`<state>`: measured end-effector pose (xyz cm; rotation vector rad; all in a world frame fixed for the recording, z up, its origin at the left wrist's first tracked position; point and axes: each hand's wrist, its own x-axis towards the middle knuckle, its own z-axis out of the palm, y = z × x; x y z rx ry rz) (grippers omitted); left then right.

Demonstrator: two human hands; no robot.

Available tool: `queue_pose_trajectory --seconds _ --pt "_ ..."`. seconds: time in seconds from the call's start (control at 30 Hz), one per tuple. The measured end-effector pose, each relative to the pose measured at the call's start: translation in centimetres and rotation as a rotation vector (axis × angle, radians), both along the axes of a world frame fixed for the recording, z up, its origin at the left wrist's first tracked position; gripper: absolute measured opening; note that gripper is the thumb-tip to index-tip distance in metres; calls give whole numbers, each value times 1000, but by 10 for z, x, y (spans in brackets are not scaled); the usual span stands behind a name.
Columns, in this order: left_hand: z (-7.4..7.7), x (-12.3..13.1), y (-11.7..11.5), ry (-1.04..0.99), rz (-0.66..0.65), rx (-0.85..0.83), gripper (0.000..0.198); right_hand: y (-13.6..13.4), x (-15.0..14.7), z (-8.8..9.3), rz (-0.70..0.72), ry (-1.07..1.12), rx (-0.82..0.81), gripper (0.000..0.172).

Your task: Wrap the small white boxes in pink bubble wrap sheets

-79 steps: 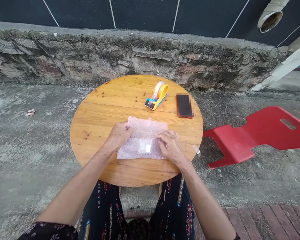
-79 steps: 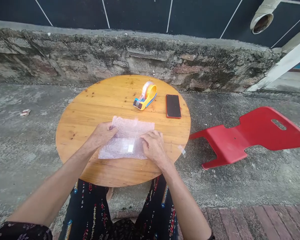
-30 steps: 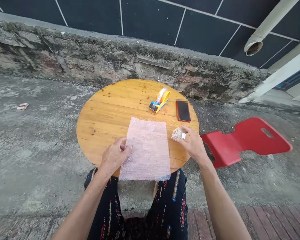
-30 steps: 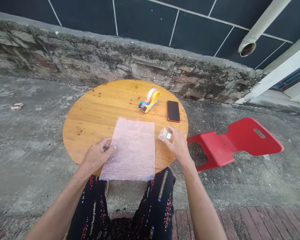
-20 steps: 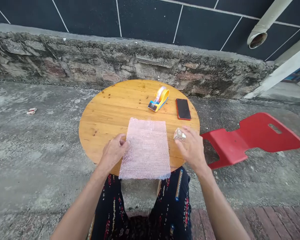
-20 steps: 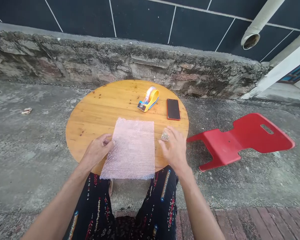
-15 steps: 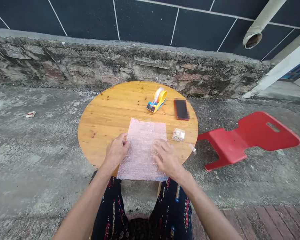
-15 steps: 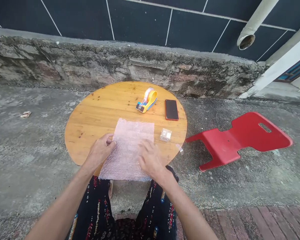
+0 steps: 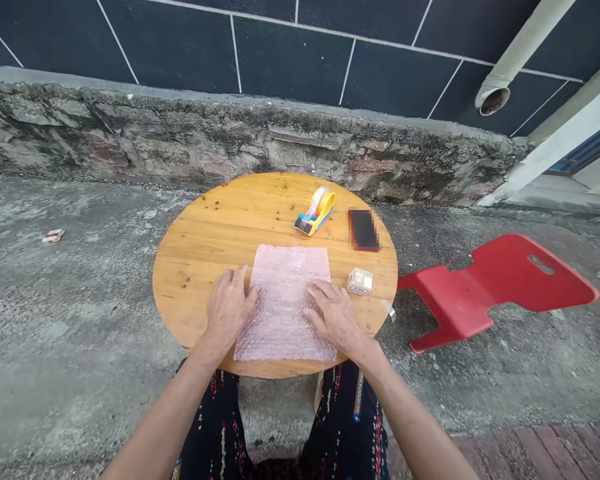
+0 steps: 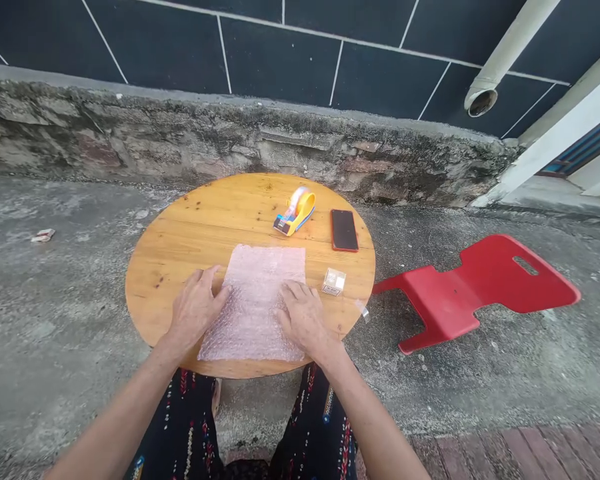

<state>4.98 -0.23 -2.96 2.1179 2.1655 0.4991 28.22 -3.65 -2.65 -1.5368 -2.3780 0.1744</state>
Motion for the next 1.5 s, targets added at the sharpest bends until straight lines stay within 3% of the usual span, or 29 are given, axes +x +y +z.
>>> queue_pose_trajectory --seconds 0.1,0.2,0.3,0.43,0.57,0.67,0.8,0.87,0.97,1.03,1.1,1.23,1.3,1.5 --pt "-2 9 0 47 -234 170 39 9 -8 6 -20 25 43 38" --pt "-10 23 9 61 -554 168 42 24 -23 3 6 -23 54 44" --pt "-22 26 20 81 -661 92 47 34 -30 -8 17 -76 30 48" --pt "-32 11 25 130 -726 56 58 26 -8 -20 -71 -91 30 59" --pt "-33 2 24 148 -747 47 60 11 10 -20 -181 -109 28 59" --pt "-32 4 24 143 -749 54 60 5 -7 -15 -206 -95 30 56" --pt "-33 1 24 142 -750 68 59 5 -40 -17 -24 -63 1 56" --pt "-33 -3 22 147 -758 70 60 4 -41 -21 -7 -58 -20 56" --pt "-33 -9 19 158 -770 64 60 2 -27 -22 -98 -77 -36 55" --pt "-33 -11 18 162 -766 60 61 4 -20 -17 -188 -89 -19 53" --pt "-34 -12 17 161 -765 62 62 12 -24 -13 -191 -85 18 52" --pt "-36 -11 19 138 -768 70 63 36 -46 -16 20 -73 29 52" --pt "-36 -12 19 128 -766 72 64 44 -47 -21 49 -82 15 54" --pt "-34 -15 19 123 -766 62 62 42 -7 -26 -168 -126 61 64"
